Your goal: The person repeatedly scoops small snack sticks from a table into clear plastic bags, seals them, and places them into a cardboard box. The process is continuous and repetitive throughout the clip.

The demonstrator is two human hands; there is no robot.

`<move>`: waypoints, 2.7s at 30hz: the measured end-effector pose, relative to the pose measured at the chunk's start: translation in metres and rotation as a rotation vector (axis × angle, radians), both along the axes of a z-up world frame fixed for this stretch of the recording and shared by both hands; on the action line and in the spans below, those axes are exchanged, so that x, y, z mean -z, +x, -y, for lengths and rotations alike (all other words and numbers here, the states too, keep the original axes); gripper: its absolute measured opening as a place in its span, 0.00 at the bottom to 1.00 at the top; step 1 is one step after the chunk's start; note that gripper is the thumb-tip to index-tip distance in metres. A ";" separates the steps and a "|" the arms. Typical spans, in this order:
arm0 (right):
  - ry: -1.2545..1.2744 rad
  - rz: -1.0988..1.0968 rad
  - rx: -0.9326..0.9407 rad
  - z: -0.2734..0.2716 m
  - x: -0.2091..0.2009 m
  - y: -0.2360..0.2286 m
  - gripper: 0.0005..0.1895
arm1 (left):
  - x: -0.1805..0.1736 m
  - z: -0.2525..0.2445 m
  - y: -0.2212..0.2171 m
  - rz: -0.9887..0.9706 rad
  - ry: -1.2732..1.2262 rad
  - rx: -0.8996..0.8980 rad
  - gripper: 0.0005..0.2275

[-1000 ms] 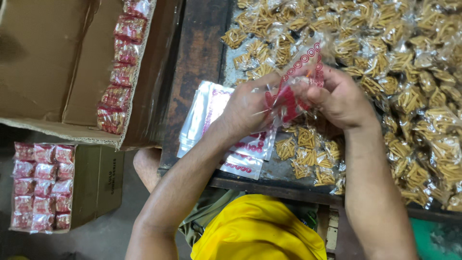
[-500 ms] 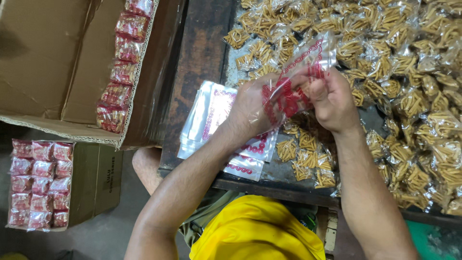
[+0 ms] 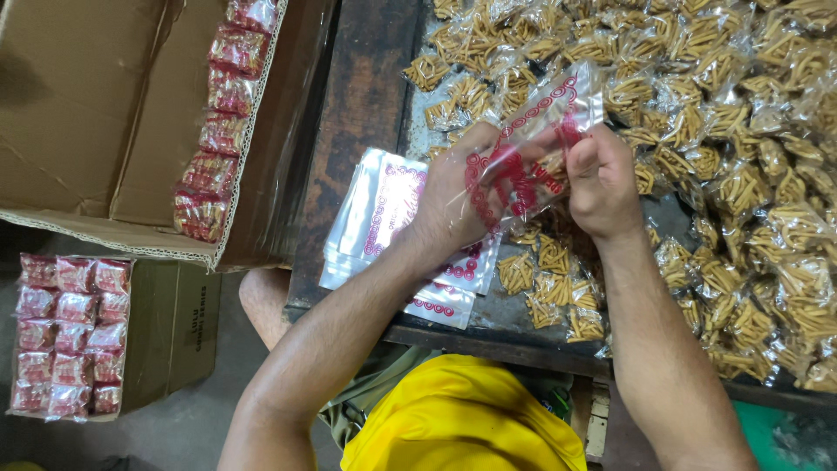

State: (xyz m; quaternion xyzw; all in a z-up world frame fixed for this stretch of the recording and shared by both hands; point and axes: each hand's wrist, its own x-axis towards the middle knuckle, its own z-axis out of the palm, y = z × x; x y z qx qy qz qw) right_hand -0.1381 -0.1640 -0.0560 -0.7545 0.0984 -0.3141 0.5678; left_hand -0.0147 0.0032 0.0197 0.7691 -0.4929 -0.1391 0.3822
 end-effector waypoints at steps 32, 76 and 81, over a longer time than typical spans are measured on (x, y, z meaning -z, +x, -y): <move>0.016 -0.125 -0.075 -0.015 -0.033 -0.001 0.32 | 0.013 0.008 -0.002 0.176 -0.011 0.288 0.11; 0.054 0.051 0.016 -0.018 0.005 0.004 0.32 | 0.019 -0.001 -0.012 0.063 -0.391 0.171 0.35; 0.045 0.066 0.013 -0.005 0.016 0.003 0.33 | 0.030 0.007 -0.013 0.136 -0.428 0.159 0.33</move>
